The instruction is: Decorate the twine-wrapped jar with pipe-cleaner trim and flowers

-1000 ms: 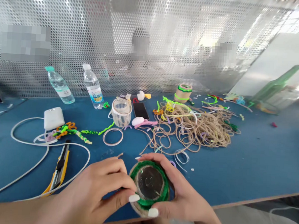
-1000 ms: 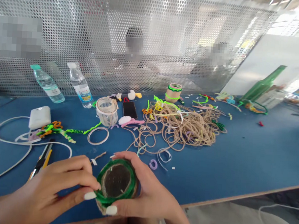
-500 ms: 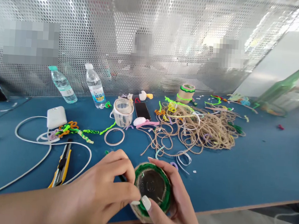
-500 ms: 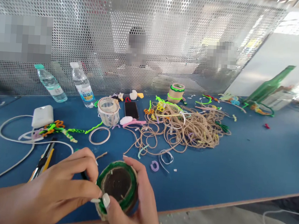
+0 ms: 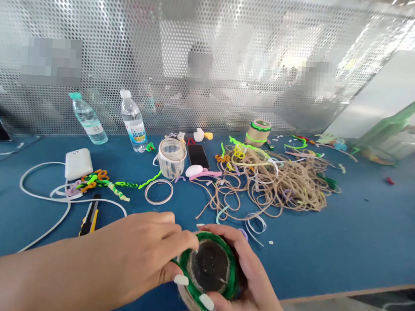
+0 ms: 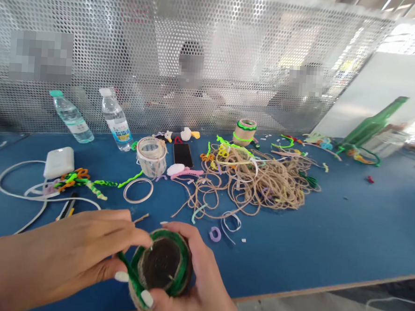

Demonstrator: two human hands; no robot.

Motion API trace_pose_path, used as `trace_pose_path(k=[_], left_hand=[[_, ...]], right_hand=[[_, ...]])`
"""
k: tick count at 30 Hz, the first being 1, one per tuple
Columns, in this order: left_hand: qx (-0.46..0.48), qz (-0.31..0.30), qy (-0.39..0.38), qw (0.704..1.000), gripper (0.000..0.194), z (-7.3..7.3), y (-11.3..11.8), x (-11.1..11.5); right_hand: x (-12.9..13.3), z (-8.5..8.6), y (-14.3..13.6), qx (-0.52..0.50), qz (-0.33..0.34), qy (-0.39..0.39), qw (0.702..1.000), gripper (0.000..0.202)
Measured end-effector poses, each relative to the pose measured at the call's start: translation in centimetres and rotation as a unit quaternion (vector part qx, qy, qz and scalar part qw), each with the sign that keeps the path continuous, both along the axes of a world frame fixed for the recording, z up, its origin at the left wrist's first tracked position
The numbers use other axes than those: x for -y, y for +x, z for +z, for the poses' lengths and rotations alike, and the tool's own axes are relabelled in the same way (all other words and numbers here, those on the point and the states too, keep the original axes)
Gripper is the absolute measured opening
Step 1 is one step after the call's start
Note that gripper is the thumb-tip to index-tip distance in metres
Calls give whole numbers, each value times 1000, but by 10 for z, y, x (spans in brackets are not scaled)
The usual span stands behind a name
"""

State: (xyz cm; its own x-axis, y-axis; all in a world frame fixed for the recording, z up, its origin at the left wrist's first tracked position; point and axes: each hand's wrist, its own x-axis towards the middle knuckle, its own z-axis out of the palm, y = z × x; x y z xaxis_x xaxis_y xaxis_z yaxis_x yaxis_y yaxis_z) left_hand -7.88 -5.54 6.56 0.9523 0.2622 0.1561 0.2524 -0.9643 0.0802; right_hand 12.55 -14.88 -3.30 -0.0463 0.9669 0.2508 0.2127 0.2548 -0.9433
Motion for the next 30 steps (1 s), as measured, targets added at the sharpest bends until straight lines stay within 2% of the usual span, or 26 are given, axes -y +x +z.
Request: trace_pose_path(k=[2,5,7,8,10,13,15,17,21,24,27,30], left_hand=[[-7,-20,-23,1000,7,-1,4,7],[63,-25,-6,998,10,-6,8,16],[106,-31,9,994,9,-13,6,21],[110,-33,9,993,8,-17,4,23],[112,-27,5,993,11,-27,-1,25],[137,2,17,990,20,-38,-8,27],[148,-14,29,988,24,-41,-10,28],[145,-41,37,988,25,-40,-9,29],[135,-28,51,989,24,-34,-9,30],[89,-59,69,992,29,-32,-12,28],[59,-66,83,993,37,-33,-19,25],[52,-20,103,993,41,-37,-24,30]], right_hand=[[-11,2,6,-61,96,-29,993,71],[-30,3,16,-165,255,-70,950,76],[-39,3,20,-195,302,-80,930,80],[-40,3,22,-200,303,-79,928,82],[-36,2,23,-202,263,-59,942,84],[-16,1,19,-180,140,-29,973,76],[2,0,13,-147,67,-23,987,70],[18,-1,5,-98,27,-17,995,66],[31,-3,-8,-37,-16,13,999,66],[29,-2,-11,-24,-35,-10,999,60],[25,-1,-7,-7,-11,-3,1000,56],[21,0,-6,19,5,33,999,55]])
